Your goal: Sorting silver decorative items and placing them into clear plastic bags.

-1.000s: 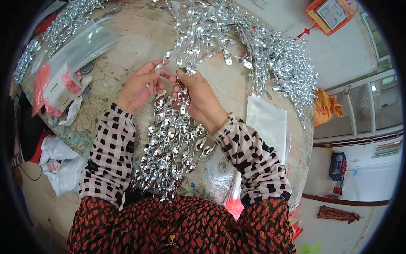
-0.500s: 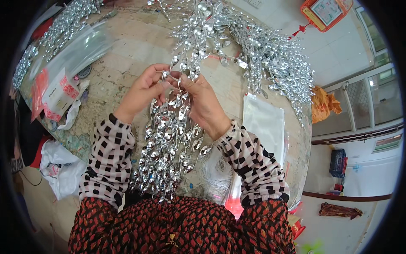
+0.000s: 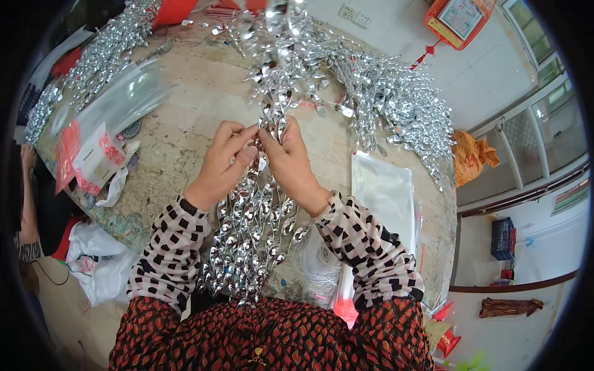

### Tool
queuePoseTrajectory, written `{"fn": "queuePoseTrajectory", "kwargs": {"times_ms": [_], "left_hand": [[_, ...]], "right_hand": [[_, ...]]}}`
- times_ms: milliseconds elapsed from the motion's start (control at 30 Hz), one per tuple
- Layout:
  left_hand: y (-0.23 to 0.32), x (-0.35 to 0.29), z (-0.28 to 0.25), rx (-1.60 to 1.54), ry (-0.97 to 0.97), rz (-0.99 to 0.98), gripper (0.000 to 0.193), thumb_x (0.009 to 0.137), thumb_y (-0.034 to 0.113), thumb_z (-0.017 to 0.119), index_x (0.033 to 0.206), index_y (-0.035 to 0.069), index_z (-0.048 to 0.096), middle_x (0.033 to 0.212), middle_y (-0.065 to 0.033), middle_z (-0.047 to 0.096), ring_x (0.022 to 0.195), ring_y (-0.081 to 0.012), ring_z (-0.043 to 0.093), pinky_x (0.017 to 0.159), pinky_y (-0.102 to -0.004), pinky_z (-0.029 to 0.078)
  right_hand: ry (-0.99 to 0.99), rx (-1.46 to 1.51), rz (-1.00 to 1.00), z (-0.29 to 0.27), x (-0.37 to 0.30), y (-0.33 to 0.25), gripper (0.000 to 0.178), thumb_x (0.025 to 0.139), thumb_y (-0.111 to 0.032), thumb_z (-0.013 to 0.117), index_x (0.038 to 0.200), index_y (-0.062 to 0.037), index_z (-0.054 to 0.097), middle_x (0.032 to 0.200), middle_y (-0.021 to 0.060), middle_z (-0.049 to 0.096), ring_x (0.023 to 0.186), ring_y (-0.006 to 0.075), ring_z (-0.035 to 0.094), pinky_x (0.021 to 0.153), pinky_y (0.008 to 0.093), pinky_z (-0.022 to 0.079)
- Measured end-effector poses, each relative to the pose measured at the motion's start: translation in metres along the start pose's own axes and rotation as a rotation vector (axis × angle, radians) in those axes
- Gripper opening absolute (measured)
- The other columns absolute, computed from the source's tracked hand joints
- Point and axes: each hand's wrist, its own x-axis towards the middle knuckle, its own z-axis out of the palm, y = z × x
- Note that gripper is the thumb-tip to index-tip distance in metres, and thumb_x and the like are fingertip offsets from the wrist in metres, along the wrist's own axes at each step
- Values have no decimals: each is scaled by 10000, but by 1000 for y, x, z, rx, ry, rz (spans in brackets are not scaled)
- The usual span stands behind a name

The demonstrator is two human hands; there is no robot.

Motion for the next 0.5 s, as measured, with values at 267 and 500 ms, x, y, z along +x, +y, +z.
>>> {"fn": "queuePoseTrajectory", "kwargs": {"times_ms": [267,500], "left_hand": [[14,0,-7,-945,227,-169,697,881,312,630,1402,12,278,1254,-121,474,1060,-202,544,917,-341,445],[22,5,-16,-1324,387,-352,280,939,220,560,1131,20,520,1020,-73,637,866,-177,655,759,-302,543]], "right_hand": [[-117,-692,-96,7,-27,-11,297,827,6,498,1101,6,383,778,252,550,697,420,563,614,451,429],[-239,-991,-143,20,-45,-31,290,861,-10,525,1112,-2,379,740,193,530,628,318,529,582,388,414]]}}
